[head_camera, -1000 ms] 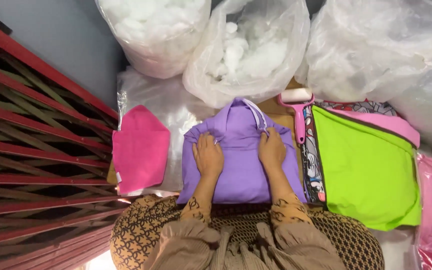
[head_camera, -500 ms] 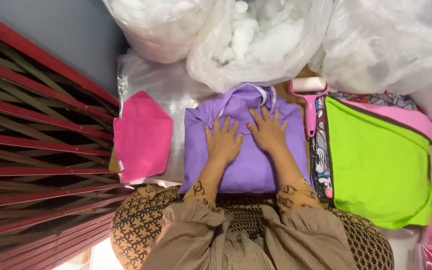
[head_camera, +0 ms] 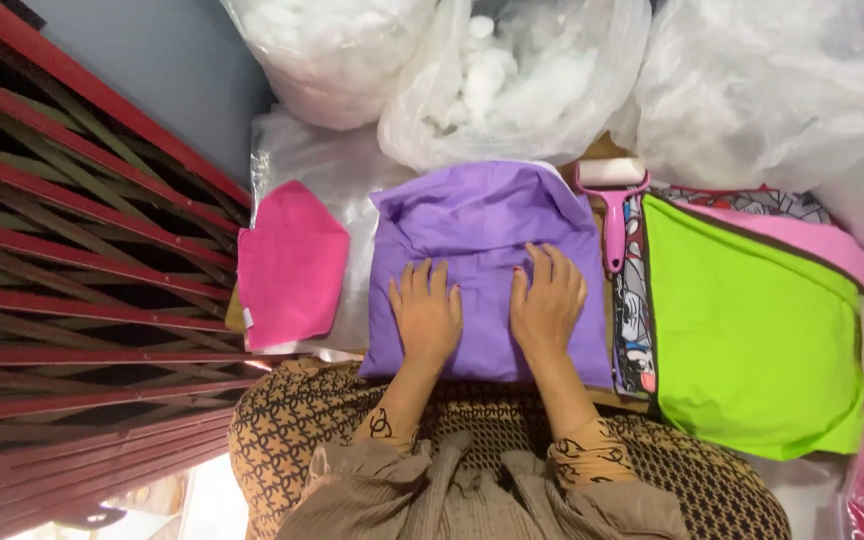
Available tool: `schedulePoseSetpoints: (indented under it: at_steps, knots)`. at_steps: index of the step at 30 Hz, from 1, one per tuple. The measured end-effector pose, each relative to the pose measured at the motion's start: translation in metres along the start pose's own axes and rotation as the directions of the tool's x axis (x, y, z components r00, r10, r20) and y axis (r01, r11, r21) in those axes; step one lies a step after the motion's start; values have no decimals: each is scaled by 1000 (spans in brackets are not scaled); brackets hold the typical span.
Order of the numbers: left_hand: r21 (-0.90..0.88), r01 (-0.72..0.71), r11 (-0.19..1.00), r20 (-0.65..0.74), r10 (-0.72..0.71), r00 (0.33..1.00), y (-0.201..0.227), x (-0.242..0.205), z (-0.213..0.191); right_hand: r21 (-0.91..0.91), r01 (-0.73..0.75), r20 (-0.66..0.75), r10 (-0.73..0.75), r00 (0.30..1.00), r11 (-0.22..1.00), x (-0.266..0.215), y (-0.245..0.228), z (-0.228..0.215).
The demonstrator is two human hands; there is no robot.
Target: The person is stuffing a purple fabric pouch with white fiberfill stuffing.
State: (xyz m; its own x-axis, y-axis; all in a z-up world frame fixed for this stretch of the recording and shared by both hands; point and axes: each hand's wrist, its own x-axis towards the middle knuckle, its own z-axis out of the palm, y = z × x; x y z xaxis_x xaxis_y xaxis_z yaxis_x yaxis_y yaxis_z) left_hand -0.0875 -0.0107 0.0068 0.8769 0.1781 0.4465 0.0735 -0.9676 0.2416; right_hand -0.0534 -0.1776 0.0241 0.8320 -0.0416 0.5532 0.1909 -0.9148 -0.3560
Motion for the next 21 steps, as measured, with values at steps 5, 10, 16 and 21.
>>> schedulePoseSetpoints:
  at_steps: [5, 10, 16, 21]
  knots:
    - [58, -116, 992, 146, 106, 984, 0, -40, 21, -37, 144, 215, -133, 968, 989, -42, 6, 22]
    - [122, -34, 992, 252, 2, 968, 21, -29, 18, 80, 94, 303, -114, 946, 992, -23, 8, -16]
    - [110, -171, 979, 138, 155, 978, 49, -74, 4, -147, 114, 355, -55, 933, 983, -66, 28, -41]
    - [139, -105, 985, 261, 66, 963, 47, -74, 30, -169, 200, 500, -91, 861, 965, -111, 64, -10]
